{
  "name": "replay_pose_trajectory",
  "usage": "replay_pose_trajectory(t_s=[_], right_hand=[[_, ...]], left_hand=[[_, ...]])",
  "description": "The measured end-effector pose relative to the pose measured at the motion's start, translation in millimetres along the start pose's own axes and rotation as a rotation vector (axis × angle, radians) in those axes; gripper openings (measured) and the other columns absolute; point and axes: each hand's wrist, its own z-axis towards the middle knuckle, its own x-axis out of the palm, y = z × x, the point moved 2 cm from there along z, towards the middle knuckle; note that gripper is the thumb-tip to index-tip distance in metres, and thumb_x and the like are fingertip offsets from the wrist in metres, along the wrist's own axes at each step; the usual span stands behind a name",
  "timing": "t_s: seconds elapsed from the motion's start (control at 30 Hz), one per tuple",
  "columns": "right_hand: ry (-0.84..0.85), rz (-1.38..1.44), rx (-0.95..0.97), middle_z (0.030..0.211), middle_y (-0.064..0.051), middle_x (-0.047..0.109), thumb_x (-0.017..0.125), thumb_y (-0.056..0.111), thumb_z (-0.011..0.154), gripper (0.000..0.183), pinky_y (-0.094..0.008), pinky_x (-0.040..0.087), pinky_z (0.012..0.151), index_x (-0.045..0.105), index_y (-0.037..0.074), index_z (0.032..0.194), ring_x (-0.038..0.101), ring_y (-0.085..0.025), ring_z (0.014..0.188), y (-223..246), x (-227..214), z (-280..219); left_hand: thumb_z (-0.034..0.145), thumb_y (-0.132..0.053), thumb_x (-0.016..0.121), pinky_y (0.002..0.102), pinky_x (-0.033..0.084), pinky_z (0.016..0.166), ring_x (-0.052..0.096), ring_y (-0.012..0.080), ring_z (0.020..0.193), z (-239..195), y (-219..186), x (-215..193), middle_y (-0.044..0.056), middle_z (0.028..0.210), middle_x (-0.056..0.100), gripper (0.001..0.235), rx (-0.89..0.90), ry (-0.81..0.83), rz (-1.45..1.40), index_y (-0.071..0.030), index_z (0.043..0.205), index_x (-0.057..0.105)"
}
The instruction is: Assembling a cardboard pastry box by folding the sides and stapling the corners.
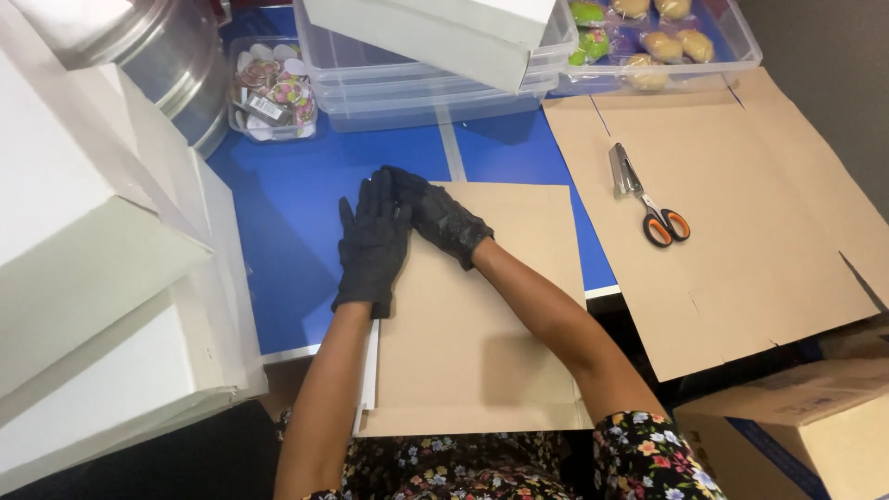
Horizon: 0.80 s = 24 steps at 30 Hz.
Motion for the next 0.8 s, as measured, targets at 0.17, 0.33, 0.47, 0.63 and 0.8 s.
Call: replay_pose_trajectory(t_s=[0.17,0.33,0.47,0.63,0.8], right_hand=[[0.027,-0.109,-0.002,0.169,0.000,0.024,0.047,0.051,0.104,0.064,-0.053,0.020,0.126,0.027,0.032,0.161,0.022,-0.028,0.155,-11.5,-6.2,-19.4],[-0.009,-0.236,-0.062,0.171,0.004,0.015,0.041,0.066,0.101,0.075,-0.044,0.008,0.130,0.017,0.032,0.163,0.014,-0.019,0.156,-44.6,-27.4,-43.3],[0.038,-0.224,-0.004,0.171,0.000,0.013,0.038,0.066,0.102,0.077,-0.045,0.006,0.130,0.013,0.029,0.164,0.011,-0.022,0.157,-38.3,-42.2,-38.0],[0.028,-0.250,-0.078,0.171,0.003,0.014,0.040,0.066,0.103,0.075,-0.045,0.011,0.130,0.016,0.031,0.164,0.012,-0.020,0.157,-9.1,-20.6,-0.4],[0.032,-0.123,-0.202,0.170,-0.004,0.023,0.042,0.061,0.104,0.072,-0.049,0.011,0.131,0.021,0.027,0.163,0.020,-0.025,0.156,9.0,-11.4,29.2]], left_hand=[[0.107,-0.065,0.015,0.055,0.017,0.126,0.029,0.0242,0.153,-12.5,2.2,0.4,0.007,0.168,0.029,0.075,0.078,-0.151,-0.011,-0.017,0.163,0.025],[0.106,-0.068,0.017,0.053,0.017,0.127,0.028,0.0215,0.153,-12.6,2.3,-9.8,0.003,0.169,0.027,0.074,0.062,-0.134,0.013,-0.021,0.164,0.023],[0.103,-0.071,0.014,0.049,0.010,0.128,0.018,0.0169,0.155,-10.8,5.7,-15.5,-0.002,0.171,0.018,0.078,-0.054,0.027,-0.058,-0.023,0.164,0.017],[0.109,-0.063,0.015,0.049,0.013,0.128,0.024,0.0159,0.154,3.3,35.0,-8.1,-0.002,0.170,0.023,0.070,-0.064,-0.058,0.069,-0.021,0.164,0.024],[0.113,-0.055,0.025,0.043,0.036,0.121,0.036,0.0173,0.149,-5.0,50.5,-19.0,-0.001,0.167,0.034,0.061,-0.114,-0.245,0.223,-0.020,0.162,0.034]])
